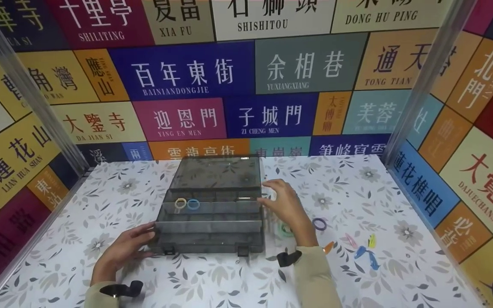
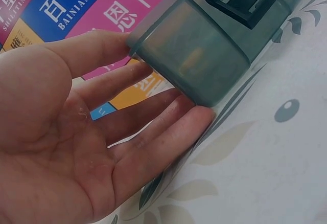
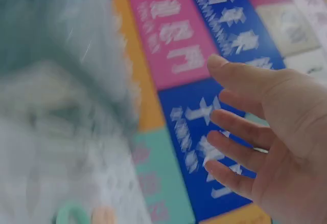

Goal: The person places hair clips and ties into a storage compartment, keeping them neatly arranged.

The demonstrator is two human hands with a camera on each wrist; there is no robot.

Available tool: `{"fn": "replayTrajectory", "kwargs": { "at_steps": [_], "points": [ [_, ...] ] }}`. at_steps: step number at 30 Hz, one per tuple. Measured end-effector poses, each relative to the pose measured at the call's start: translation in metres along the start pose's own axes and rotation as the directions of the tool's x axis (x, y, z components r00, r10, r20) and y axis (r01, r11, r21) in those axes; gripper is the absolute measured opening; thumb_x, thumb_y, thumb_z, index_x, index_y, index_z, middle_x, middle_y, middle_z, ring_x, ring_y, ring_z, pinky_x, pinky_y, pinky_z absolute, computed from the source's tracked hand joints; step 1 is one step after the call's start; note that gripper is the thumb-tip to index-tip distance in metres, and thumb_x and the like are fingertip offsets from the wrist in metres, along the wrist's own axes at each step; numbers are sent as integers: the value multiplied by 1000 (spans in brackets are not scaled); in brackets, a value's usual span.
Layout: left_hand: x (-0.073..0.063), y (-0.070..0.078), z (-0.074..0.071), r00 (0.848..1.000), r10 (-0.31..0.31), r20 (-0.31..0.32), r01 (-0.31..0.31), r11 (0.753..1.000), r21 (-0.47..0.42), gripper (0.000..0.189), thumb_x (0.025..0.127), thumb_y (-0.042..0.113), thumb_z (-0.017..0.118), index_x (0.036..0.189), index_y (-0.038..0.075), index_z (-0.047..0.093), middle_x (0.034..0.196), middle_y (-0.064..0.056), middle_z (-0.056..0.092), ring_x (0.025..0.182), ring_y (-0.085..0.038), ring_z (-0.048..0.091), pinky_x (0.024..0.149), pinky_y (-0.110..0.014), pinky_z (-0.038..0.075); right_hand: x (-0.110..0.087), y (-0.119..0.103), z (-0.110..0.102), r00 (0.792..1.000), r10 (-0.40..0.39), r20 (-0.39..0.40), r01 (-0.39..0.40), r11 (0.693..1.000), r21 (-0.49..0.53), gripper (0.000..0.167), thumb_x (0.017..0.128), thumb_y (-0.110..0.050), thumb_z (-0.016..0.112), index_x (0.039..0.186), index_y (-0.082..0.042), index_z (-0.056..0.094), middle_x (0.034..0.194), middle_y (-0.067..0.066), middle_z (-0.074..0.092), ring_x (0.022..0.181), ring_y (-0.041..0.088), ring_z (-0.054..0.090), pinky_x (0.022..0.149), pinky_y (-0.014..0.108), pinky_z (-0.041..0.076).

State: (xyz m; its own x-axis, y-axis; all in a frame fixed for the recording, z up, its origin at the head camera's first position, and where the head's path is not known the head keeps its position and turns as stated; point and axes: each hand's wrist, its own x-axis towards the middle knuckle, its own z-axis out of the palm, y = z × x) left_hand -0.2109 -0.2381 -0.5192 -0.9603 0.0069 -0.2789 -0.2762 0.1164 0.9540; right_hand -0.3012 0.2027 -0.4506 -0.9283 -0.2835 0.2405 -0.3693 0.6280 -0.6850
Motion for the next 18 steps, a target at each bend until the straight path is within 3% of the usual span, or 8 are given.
{"fn": "replayTrajectory", "kwargs": {
  "at_steps": [5,12,18],
  "points": [
    [1,-1,0,999,23,23,-23,1000,7,59,99,23,63,151,3,44,153,-27,43,140,-44,45,86,-45,62,-5,30,-4,998,51,-21,-51,998,-31,57,91,-33,74,140,-9,58,147,18,51,136,42,48,108,62,44],
    [3,-3,0,1000,15,13,-15,1000,9,57,99,22,63,150,4,45,154,-27,41,141,-44,43,85,-46,62,-15,64,-12,995,96,17,-96,995,-6,60,90,-35,75,140,-7,58,146,22,51,136,45,46,109,64,41],
    [4,-2,-1,1000,13,4,-13,999,35,57,100,22,62,150,3,45,154,-28,42,140,-44,45,83,-46,63,-19,84,-11,970,219,102,-223,974,27,59,91,-29,75,142,-5,56,146,26,50,134,49,45,108,63,42]
  ]
}}
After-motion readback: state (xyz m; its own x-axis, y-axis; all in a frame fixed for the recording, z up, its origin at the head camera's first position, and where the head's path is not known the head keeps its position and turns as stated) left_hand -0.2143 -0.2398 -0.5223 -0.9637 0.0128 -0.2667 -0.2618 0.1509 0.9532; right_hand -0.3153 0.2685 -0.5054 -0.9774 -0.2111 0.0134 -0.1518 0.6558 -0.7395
